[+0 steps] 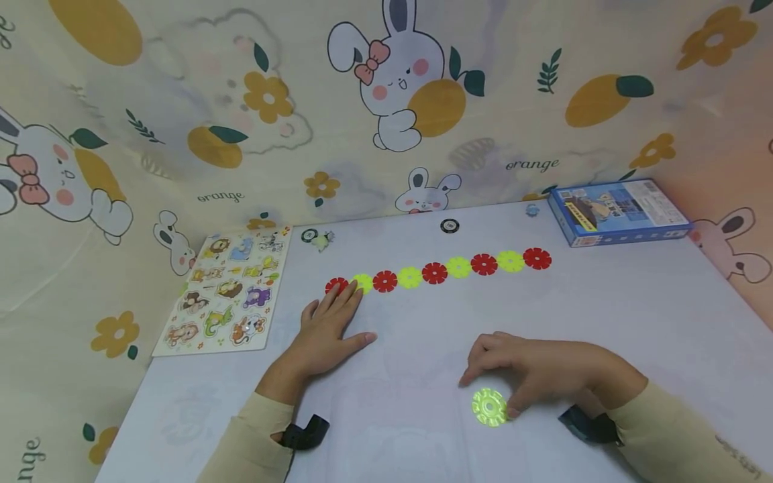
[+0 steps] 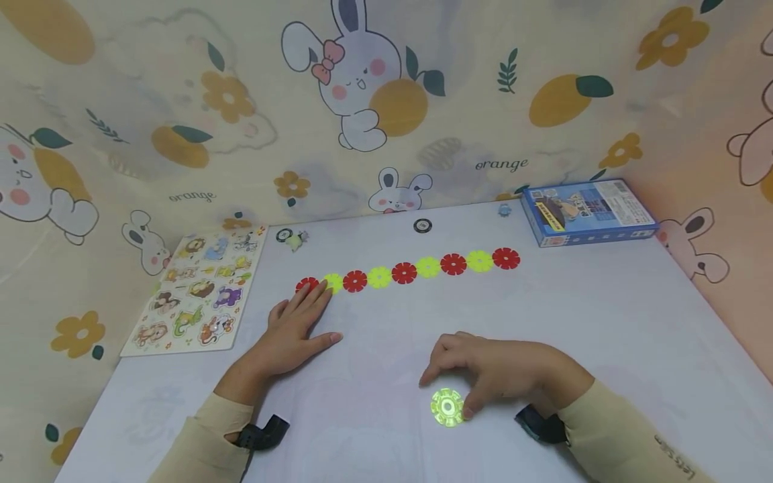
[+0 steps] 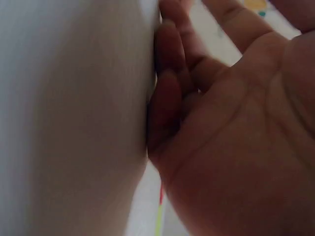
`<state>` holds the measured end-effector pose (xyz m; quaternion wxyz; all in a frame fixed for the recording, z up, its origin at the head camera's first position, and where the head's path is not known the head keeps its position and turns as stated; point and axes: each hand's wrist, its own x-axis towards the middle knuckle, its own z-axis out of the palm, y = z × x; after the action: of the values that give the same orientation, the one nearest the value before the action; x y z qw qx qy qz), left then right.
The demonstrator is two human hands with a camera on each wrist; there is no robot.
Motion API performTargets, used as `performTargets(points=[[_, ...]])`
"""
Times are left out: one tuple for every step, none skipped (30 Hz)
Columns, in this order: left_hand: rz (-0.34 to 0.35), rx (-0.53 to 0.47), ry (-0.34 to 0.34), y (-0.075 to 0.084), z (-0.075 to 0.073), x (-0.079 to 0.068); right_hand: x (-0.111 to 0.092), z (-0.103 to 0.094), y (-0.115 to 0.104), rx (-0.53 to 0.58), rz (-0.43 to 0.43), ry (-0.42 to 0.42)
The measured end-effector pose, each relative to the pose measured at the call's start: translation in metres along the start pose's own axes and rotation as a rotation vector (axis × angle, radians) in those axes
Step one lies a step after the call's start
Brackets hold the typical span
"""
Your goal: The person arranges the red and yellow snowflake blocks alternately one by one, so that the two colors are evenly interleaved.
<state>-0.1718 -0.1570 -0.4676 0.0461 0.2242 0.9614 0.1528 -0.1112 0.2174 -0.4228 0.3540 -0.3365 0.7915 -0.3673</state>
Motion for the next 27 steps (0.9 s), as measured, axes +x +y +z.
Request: performTargets(points=[[0.001,0.001,-0.001,0.000,0.000,0.000,0.001,0.002,-0.002,-0.043,0.012,0.005],[0.000,0.002,-0.004,0.000,0.000,0.000,0.002,0.003,-0.003,-0.086,0.028,0.011],[0.000,0.005,-0.006,0.000,0.000,0.000,0.003,0.004,-0.005,-0.124,0.037,0.020],[0.001,0.004,-0.006,0.000,-0.001,0.000,0.004,0.005,-0.006,-0.134,0.047,0.028],[0.001,0.004,-0.006,0.001,-0.001,0.000,0.005,0.005,-0.006,-0.119,0.060,0.038],[0.001,0.000,-0.004,0.001,0.000,-0.001,0.006,0.004,-0.006,-0.087,0.074,0.047],[0.001,-0.001,-0.003,0.000,0.000,-0.001,0.006,0.003,-0.005,-0.053,0.088,0.066],[0.000,0.000,-0.004,0.000,0.000,-0.001,0.006,0.001,-0.003,-0.011,0.106,0.094],[0.000,-0.002,-0.003,0.000,0.000,-0.001,0.005,-0.002,0.000,0.036,0.118,0.131],[0.000,-0.006,-0.002,0.000,0.000,-0.001,0.005,-0.005,0.004,0.077,0.133,0.181],[-0.001,-0.006,-0.003,0.000,0.000,-0.001,0.003,-0.009,0.007,0.113,0.146,0.242],[-0.004,-0.005,-0.003,0.000,0.001,-0.001,0.001,-0.014,0.012,0.138,0.161,0.310],[-0.005,-0.004,-0.003,0.000,0.001,-0.001,-0.001,-0.019,0.016,0.157,0.180,0.383],[-0.006,-0.007,-0.002,0.000,0.001,-0.001,-0.005,-0.025,0.020,0.184,0.199,0.452],[-0.006,-0.008,0.001,0.000,0.001,-0.001,-0.009,-0.031,0.025,0.198,0.217,0.521],[-0.005,-0.008,0.002,0.000,0.001,-0.001,-0.014,-0.037,0.030,0.211,0.242,0.588],[-0.004,-0.006,0.005,0.000,0.001,-0.001,-0.020,-0.044,0.035,0.226,0.261,0.647],[-0.003,-0.006,0.007,0.000,0.001,-0.001,-0.027,-0.050,0.041,0.231,0.289,0.700],[0.000,-0.006,0.009,0.000,0.001,-0.001,-0.034,-0.055,0.048,0.230,0.324,0.752],[0.002,-0.005,0.011,0.000,0.001,-0.001,-0.041,-0.060,0.055,0.219,0.361,0.800],[0.003,-0.005,0.011,0.000,0.001,0.000,-0.049,-0.065,0.063,0.216,0.402,0.845],[0.005,-0.004,0.011,0.000,0.001,0.000,-0.055,-0.068,0.070,0.236,0.444,0.885],[0.006,-0.003,0.011,0.000,0.001,0.000,-0.061,-0.071,0.077,0.252,0.481,0.920],[0.006,-0.002,0.011,0.000,0.001,0.000,-0.066,-0.073,0.084,0.279,0.512,0.948],[0.007,-0.002,0.009,0.000,0.001,0.000,-0.070,-0.074,0.089,0.318,0.536,0.972],[0.007,-0.003,0.009,0.000,0.001,0.000,-0.073,-0.075,0.092,0.356,0.548,0.982],[0.006,-0.004,0.007,0.000,0.001,0.000,-0.074,-0.076,0.095,0.395,0.552,0.982]])
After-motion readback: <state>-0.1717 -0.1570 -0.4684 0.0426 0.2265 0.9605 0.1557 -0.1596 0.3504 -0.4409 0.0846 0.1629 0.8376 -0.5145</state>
